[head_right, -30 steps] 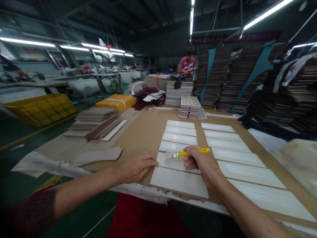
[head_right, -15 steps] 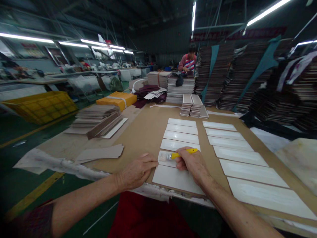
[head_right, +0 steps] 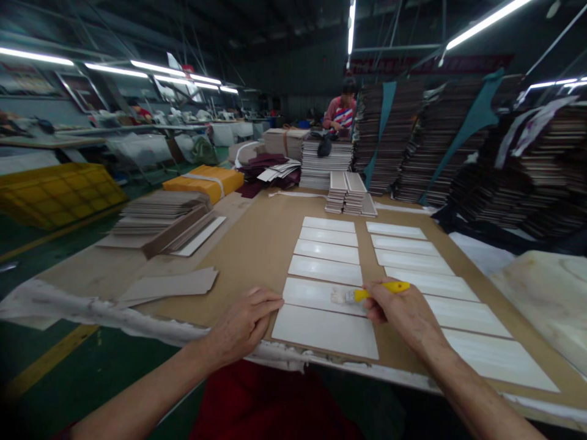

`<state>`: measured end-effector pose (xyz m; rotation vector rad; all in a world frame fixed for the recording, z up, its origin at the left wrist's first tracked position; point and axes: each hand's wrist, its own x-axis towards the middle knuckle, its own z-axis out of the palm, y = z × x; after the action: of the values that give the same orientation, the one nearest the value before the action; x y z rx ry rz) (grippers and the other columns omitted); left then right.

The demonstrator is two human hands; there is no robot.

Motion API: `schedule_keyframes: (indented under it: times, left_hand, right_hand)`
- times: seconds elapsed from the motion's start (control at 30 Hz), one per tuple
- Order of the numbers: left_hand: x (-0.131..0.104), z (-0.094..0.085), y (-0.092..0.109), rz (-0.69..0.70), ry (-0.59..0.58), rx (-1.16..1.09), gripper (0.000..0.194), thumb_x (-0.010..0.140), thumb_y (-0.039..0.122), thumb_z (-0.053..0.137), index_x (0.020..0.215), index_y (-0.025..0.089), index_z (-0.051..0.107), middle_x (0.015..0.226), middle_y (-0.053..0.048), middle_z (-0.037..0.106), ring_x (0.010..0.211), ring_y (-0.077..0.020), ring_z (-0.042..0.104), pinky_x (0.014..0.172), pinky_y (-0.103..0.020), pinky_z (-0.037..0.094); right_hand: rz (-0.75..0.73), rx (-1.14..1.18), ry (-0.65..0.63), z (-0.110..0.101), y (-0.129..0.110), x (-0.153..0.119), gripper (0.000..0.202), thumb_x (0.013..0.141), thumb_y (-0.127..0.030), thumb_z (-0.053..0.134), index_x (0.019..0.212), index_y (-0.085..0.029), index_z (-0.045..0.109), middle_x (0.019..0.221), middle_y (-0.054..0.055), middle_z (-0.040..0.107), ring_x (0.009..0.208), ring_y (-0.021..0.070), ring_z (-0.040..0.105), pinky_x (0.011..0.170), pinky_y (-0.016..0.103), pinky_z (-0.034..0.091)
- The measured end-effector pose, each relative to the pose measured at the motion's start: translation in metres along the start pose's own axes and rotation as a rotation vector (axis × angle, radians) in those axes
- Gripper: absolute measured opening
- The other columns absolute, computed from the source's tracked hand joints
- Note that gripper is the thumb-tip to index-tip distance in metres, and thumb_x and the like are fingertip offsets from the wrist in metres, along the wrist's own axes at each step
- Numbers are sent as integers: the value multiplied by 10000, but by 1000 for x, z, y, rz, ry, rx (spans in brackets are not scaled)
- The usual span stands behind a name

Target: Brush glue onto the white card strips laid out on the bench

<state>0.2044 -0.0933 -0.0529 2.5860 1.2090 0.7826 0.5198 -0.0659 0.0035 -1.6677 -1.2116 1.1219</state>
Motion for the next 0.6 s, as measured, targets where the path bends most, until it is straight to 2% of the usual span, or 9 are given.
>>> schedule_keyframes:
  times: [0.27, 0.43, 0.6]
  left_hand:
    - [-1, -1, 0, 6, 7, -21, 342, 892, 46, 443, 1128, 167, 660, 1116, -103, 685, 1029, -264, 583, 912, -498, 527]
    - [-1, 0, -1, -5, -1, -22, 351, 896, 56, 456, 1157, 177, 657, 1128, -97, 686, 1045, -268, 585, 916, -508, 529]
    - [0, 1, -2, 3, 8, -20, 360, 897, 54, 454, 1182, 166, 645, 1133, -102, 688, 1043, -271, 590, 934, -523, 520]
  right_hand:
    - [-3, -9, 71, -30, 14, 1, 369, 698, -436, 725, 914, -136, 718, 715, 70, 713, 557, 165, 622, 501, 234, 532]
    - [4, -41, 102, -44, 18, 2, 392, 716, -455, 732, 942, -135, 727, 734, 76, 718, 580, 177, 637, 521, 242, 556]
    - [-12, -67, 204, -49, 14, -9, 393, 751, -499, 727, 979, -179, 718, 780, 67, 733, 633, 180, 676, 602, 222, 575]
